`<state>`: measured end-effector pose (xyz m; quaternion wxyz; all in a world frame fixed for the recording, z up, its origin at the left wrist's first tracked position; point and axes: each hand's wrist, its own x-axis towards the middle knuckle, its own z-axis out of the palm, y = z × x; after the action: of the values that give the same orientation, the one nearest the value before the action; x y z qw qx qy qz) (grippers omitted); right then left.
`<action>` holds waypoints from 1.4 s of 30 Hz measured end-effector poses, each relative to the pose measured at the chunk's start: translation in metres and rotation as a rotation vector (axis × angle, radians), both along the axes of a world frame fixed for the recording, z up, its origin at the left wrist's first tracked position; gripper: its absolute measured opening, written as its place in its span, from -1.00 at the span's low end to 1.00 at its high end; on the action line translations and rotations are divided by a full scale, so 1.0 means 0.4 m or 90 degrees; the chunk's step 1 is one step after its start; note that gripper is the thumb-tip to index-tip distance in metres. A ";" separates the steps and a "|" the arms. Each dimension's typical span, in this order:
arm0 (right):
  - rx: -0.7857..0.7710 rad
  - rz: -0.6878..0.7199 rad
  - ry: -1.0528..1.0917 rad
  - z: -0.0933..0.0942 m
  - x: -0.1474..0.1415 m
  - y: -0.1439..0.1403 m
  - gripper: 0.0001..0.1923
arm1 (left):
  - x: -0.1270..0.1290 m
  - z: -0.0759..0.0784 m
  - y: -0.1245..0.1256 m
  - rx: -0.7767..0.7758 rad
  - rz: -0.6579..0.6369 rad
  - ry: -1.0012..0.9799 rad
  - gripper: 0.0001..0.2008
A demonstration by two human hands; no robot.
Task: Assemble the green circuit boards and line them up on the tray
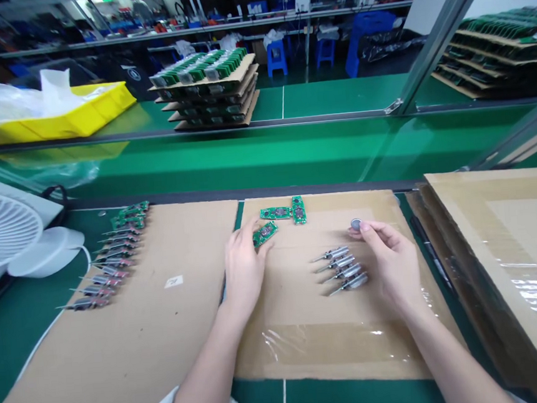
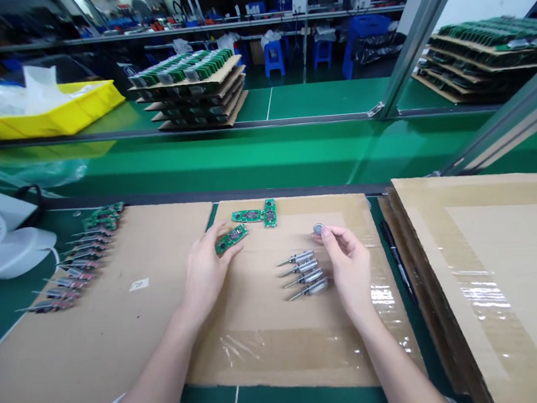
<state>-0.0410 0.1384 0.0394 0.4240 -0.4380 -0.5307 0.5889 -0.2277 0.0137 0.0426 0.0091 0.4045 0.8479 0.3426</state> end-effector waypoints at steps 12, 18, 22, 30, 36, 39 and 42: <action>0.370 0.125 -0.164 0.048 0.008 -0.079 -0.88 | 0.133 0.086 0.007 0.267 -0.207 -1.092 -0.71; 0.365 0.172 -0.176 0.054 -0.001 -0.097 -0.88 | 0.157 0.072 0.004 0.266 -0.218 -1.256 -0.61; 0.363 0.182 -0.151 0.056 -0.002 -0.102 -0.86 | 0.165 0.068 0.005 0.282 -0.195 -1.253 -0.39; 0.373 0.218 -0.137 0.059 0.003 -0.100 -0.80 | 0.172 0.057 0.003 0.267 -0.228 -1.170 -0.29; -0.047 0.265 0.035 0.058 -0.002 -0.099 -0.85 | 0.189 0.078 0.005 0.247 -0.167 -0.924 -0.28; -0.197 0.312 0.128 0.061 -0.005 -0.093 -0.84 | 0.197 0.087 0.000 0.249 -0.138 -0.835 -0.31; -0.256 0.346 0.172 0.068 -0.008 -0.091 -0.83 | 0.202 0.091 -0.007 0.248 -0.136 -0.789 -0.38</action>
<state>-0.0440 0.1020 0.0665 0.2240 -0.2739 -0.4404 0.8251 -0.1469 0.0109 0.0792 0.4566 0.2082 0.5634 0.6563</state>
